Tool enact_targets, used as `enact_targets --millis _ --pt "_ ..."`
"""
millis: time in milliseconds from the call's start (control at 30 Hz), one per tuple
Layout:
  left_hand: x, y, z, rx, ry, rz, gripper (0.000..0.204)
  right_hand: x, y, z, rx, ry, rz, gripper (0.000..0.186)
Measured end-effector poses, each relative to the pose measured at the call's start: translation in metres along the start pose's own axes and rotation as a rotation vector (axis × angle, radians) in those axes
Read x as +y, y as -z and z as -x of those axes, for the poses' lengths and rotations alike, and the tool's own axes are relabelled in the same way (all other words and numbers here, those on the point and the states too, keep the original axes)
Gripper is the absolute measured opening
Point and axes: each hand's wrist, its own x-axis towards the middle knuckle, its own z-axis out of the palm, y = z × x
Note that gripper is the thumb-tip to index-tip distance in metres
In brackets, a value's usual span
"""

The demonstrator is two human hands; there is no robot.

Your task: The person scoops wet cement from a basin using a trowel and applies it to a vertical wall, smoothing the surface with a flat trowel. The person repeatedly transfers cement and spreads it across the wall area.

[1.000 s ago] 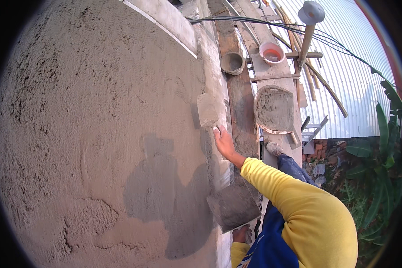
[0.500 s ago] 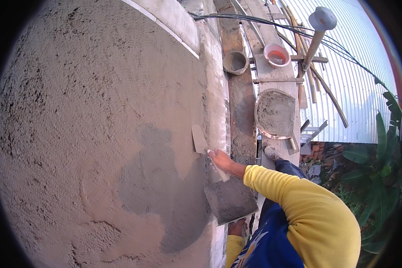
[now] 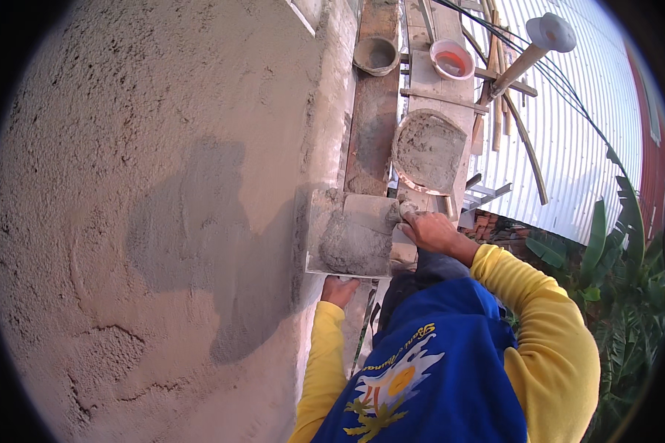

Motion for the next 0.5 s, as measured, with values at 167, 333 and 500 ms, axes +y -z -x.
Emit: enact_targets --millis 167,333,500 --pt "0.044 0.003 -0.043 -0.256 0.151 -0.122 0.062 -0.027 -0.025 0.007 -0.136 0.120 -0.162 0.047" --pt "0.043 -0.006 -0.041 -0.239 0.144 -0.229 0.053 -0.049 -0.013 -0.022 0.013 0.092 -0.356 0.053" --pt "-0.024 -0.017 -0.034 -0.208 0.308 -0.171 0.052 -0.052 0.007 -0.077 0.172 -0.016 -0.661 0.053"
